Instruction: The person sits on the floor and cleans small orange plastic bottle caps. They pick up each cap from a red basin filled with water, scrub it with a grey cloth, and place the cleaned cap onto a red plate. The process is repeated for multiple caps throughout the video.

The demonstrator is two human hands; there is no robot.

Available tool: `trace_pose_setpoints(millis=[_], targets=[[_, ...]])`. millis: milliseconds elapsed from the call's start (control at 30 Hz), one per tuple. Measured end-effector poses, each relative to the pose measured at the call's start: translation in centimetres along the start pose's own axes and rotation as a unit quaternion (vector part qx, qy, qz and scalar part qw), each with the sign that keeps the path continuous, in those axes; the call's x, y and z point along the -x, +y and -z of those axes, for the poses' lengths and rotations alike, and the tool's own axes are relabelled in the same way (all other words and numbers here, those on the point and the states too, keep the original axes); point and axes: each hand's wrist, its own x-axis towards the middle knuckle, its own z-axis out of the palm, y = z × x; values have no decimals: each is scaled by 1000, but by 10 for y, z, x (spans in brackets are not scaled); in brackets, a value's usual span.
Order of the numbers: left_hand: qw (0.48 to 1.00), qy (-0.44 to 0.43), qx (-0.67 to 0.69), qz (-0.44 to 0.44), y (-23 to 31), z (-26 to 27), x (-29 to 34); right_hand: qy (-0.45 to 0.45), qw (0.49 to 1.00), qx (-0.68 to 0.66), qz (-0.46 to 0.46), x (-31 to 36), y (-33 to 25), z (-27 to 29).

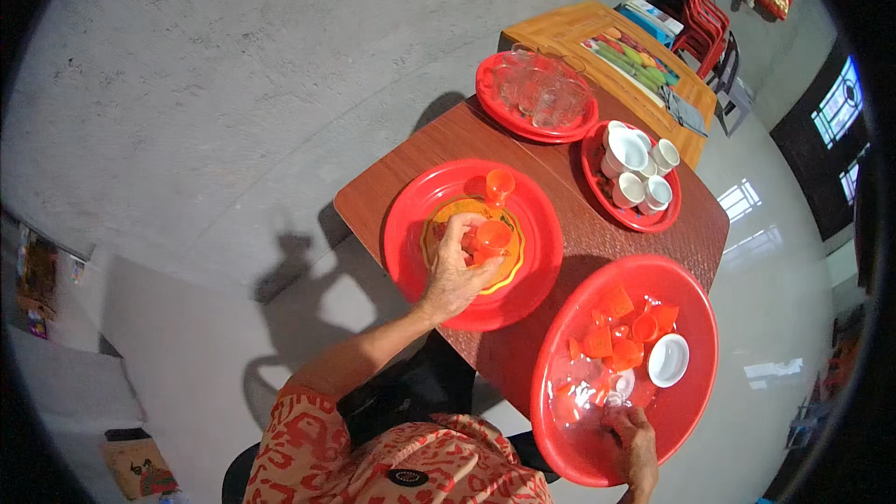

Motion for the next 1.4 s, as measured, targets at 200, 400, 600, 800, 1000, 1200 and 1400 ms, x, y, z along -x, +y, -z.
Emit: trace_pose_setpoints(millis=[200,400,600,800,1000,1200,1400], targets=[[997,51,-52,-18,-22,17,-46,-130,983,131,25,3,47,-5],[988,43,-150,-21,-47,24,-65,-170,982,58,-65,22,114,-20],[991,33,-126,-8,-48,23,-63,-164,983,67,-54,1,72,-6],[973,90,-210,-41,-35,23,-56,-94,992,79,-15,-27,-4,7],[953,-49,-277,-116,6,24,-15,-46,996,61,-52,-16,9,3],[886,-267,-353,-135,15,21,39,-1,993,46,-108,-6,-1,-1],[877,-286,-342,-179,8,18,56,0,994,68,-84,-1,8,-3]])
